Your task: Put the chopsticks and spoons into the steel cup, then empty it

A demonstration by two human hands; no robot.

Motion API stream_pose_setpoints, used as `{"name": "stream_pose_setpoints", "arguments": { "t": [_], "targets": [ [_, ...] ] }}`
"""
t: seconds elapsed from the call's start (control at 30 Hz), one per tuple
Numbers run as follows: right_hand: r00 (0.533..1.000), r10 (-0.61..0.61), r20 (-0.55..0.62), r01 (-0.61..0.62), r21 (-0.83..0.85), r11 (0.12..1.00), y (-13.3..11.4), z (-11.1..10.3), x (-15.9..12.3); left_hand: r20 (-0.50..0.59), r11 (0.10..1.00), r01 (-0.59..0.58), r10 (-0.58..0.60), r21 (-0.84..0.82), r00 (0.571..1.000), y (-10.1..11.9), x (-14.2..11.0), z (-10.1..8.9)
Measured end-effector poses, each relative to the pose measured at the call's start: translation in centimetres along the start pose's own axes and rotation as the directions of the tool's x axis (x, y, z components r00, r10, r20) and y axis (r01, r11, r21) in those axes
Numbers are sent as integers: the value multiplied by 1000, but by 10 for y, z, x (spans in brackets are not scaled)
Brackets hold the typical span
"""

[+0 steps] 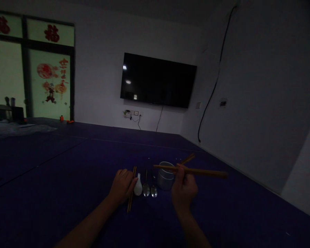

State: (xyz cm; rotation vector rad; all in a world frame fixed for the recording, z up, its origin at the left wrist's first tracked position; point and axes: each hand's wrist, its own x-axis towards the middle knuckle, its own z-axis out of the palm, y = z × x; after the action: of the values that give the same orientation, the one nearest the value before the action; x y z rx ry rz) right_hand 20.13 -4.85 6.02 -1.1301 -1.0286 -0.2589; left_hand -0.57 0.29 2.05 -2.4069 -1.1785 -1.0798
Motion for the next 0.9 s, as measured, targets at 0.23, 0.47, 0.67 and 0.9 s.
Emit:
{"name": "stream_pose_setpoints", "arguments": {
  "t": [0.23, 0.47, 0.67, 0.9],
  "targets": [
    [998, -11, -58, -6, -298, 955, 23, -5, 27, -8, 998, 63, -63, 6, 998, -7, 0, 9],
    [995, -12, 99, 54, -431, 901, 37, 1, 27, 21, 998, 55, -55, 22, 998, -8, -1, 11],
    [979, 33, 201, 83, -539, 838, 48, 6, 21, 57, 997, 76, -77, 21, 995, -8, -1, 11],
    [975, 48, 218, 71, -506, 860, 61, 9, 18, 56, 997, 71, -74, 39, 996, -7, -2, 13]
  ]
}}
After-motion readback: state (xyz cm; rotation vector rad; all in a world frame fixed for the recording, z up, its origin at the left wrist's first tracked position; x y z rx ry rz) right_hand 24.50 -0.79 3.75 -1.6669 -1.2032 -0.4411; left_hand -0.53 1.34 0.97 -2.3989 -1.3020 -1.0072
